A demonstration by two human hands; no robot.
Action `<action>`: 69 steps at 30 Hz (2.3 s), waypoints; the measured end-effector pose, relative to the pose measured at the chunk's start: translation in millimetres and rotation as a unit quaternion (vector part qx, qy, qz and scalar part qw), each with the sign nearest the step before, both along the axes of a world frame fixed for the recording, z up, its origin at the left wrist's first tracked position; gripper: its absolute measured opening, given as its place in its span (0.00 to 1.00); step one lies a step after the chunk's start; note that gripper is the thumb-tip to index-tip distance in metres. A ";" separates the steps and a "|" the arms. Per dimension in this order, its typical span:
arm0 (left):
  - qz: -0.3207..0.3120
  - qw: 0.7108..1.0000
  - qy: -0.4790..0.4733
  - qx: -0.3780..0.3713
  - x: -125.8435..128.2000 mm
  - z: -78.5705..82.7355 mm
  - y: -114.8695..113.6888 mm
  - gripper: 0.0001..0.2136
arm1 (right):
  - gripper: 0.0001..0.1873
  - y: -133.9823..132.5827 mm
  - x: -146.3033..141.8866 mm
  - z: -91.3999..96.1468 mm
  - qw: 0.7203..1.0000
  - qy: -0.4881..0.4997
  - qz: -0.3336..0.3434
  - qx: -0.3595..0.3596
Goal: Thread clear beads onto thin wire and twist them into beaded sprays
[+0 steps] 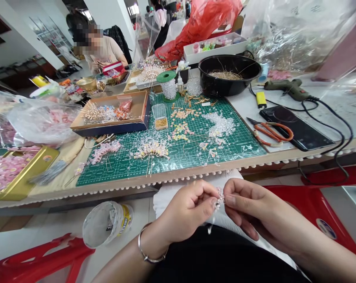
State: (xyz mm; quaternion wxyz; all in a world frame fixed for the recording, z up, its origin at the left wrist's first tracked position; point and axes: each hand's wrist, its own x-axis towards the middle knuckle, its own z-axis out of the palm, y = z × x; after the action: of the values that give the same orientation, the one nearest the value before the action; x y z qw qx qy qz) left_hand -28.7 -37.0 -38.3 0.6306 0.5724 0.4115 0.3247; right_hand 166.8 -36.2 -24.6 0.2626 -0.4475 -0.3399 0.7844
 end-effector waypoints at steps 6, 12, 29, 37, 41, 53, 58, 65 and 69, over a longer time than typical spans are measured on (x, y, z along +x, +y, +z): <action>0.046 0.993 -0.071 -0.085 2.3 -5.8 4.4 0.12 | 0.20 5.8 10.3 -2.9 0.998 -0.024 0.008 0.053; 0.058 0.990 -0.088 -0.094 0.8 -9.6 4.7 0.09 | 0.18 13.5 30.4 4.0 0.960 -0.154 0.011 0.235; 0.026 0.990 0.133 -0.029 5.6 19.2 3.5 0.12 | 0.14 7.7 7.3 -1.9 0.749 -0.275 0.144 0.585; 0.027 0.986 0.165 -0.025 8.4 20.1 5.1 0.10 | 0.13 7.3 10.7 -7.5 0.714 -0.271 0.109 0.636; 0.008 0.987 0.158 -0.031 9.7 18.7 7.2 0.10 | 0.15 8.8 11.3 -9.7 0.683 -0.282 0.177 0.651; -0.041 0.982 0.164 -0.088 11.1 43.2 43.2 0.11 | 0.15 32.7 17.0 10.1 0.514 -0.339 0.132 0.777; -0.052 0.927 0.289 0.234 3.8 48.0 76.2 0.11 | 0.12 70.1 36.5 17.4 0.633 -0.314 0.053 0.706; 0.125 0.818 0.412 0.382 -27.3 57.4 119.1 0.09 | 0.06 152.3 48.4 0.3 0.694 -0.395 -0.016 0.602; 0.234 0.819 0.353 0.387 -34.5 54.3 102.7 0.07 | 0.06 174.8 28.3 -18.1 0.654 -0.463 0.025 0.598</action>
State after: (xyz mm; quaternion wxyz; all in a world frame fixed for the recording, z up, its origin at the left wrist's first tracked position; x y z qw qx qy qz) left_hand -63.2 65.7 16.0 0.0734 0.7311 0.5679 0.3709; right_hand 195.1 138.5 -42.8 0.2623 -0.4901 -0.8241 0.1091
